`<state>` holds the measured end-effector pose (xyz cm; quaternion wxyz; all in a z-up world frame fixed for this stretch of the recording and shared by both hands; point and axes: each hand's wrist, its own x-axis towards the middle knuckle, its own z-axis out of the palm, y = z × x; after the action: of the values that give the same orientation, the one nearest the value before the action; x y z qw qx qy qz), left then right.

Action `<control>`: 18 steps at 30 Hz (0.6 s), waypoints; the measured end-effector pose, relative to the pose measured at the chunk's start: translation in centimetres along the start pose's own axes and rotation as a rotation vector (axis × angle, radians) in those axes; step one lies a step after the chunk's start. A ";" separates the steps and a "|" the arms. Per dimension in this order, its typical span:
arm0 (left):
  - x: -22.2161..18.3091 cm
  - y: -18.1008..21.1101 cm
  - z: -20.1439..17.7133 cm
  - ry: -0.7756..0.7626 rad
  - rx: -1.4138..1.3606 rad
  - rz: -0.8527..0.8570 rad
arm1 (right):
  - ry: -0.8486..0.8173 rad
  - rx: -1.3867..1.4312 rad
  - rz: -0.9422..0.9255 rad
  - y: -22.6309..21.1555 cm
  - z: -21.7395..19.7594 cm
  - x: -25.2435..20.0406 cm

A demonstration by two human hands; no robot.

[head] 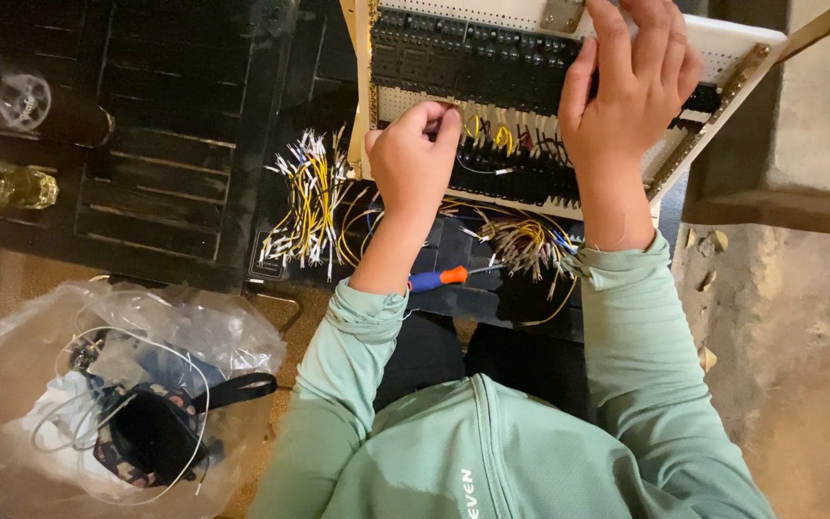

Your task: Connecting multiple colored wires to a terminal block on a board using a screwdriver.

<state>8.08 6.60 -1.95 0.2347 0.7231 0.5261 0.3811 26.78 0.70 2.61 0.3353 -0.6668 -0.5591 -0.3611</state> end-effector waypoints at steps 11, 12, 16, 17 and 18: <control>0.0 0.1 0.0 0.026 -0.151 -0.034 | 0.017 0.005 0.001 0.1 0.3 -0.2; -0.1 0.0 0.0 0.051 -0.211 -0.055 | 0.022 0.007 0.000 0.0 0.2 -0.1; -0.1 -0.1 0.1 0.052 -0.323 -0.116 | 0.051 0.018 0.029 -0.7 -0.1 -0.9; -0.1 -0.1 0.1 0.017 -0.272 -0.100 | 0.046 0.104 0.121 -1.5 -0.7 -1.2; -0.1 -0.2 0.2 -0.017 -0.222 -0.083 | 0.041 0.192 0.211 -2.3 -1.3 -1.5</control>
<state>8.07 6.63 -2.21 0.3332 0.6735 0.5084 0.4207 24.24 -0.82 2.08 0.4451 -0.6793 -0.5107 -0.2822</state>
